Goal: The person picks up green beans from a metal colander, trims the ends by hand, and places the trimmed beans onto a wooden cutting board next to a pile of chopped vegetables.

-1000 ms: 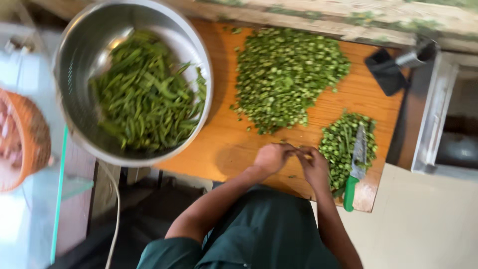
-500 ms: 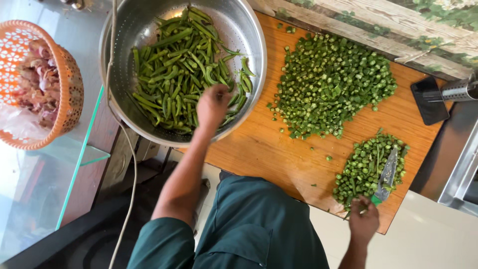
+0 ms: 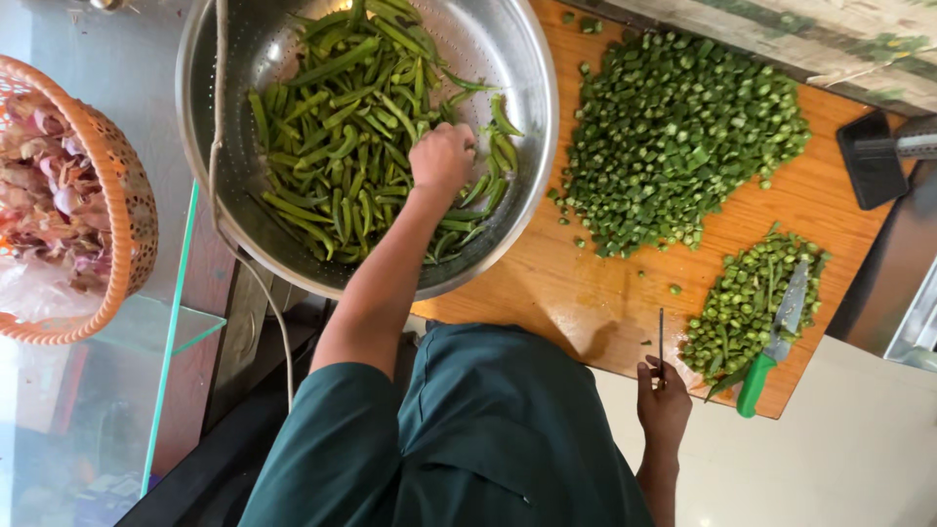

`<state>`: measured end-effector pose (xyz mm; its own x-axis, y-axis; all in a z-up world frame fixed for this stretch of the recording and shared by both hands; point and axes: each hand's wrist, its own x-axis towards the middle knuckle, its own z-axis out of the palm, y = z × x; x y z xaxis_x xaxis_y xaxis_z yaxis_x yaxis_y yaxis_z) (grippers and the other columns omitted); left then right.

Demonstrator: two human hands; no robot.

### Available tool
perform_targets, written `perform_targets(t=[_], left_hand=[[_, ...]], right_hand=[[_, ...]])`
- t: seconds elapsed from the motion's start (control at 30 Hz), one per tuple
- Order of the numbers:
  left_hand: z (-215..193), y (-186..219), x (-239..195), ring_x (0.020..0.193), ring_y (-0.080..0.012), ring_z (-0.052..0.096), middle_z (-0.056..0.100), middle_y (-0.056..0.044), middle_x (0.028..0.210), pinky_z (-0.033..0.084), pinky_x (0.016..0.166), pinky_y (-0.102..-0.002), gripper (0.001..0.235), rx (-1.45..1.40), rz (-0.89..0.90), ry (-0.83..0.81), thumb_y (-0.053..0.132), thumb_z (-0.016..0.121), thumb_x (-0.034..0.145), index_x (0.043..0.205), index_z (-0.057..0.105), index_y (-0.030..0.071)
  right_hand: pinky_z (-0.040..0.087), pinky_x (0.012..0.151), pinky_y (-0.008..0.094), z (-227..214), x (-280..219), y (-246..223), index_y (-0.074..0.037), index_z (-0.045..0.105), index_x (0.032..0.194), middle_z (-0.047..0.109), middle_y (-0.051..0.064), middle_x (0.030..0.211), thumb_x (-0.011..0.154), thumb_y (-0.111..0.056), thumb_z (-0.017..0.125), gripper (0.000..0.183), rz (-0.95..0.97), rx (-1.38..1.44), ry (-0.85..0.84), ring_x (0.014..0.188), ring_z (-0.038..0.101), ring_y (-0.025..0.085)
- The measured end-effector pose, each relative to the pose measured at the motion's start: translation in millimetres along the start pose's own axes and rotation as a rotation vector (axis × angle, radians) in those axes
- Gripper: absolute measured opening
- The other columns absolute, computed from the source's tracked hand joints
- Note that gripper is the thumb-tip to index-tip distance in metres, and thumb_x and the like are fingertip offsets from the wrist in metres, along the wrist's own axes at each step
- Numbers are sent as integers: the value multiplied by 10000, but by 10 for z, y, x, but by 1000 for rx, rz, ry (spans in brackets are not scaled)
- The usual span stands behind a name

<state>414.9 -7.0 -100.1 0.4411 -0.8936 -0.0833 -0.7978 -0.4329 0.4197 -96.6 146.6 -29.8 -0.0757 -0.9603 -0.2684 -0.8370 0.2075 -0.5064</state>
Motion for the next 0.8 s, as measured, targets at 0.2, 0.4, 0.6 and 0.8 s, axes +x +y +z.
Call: perform_targets(t=[0.2,0.4,0.6,0.8], left_hand=[[-589,-193,-390,790,-178,736,764,-60,922,612,694,-321,145,-984,-156,132,73,745,918,1057,707,85],[-756,838,-1119,831,-104,735,764,-34,951,616,695,-260,123,-1615,-408,-102,89,694,968,1071,703,23],[-340,1852,-1418,831,-113,734,762,-59,946,614,708,-267,140,-1519,-251,-309,70,714,974,1083,720,-18],[154,2376,-1586,812,-111,727,759,-66,907,608,706,-254,141,-1359,-88,-476,44,724,965,1075,736,-43]], right_hand=[[322,471,285,60,223,-432,-98,587,1167,445,-22,717,1112,-404,466,334,345,607,-132,568,391,88],[269,460,203,282,826,-1133,-136,487,1048,367,-95,729,1071,-449,535,318,7,972,-377,573,333,14],[368,534,321,291,1168,-1449,-41,550,935,460,5,645,1090,-418,549,407,-304,527,-164,578,421,100],[396,527,301,50,1058,-986,-21,567,899,517,22,619,1096,-398,507,430,-165,623,-17,551,484,107]])
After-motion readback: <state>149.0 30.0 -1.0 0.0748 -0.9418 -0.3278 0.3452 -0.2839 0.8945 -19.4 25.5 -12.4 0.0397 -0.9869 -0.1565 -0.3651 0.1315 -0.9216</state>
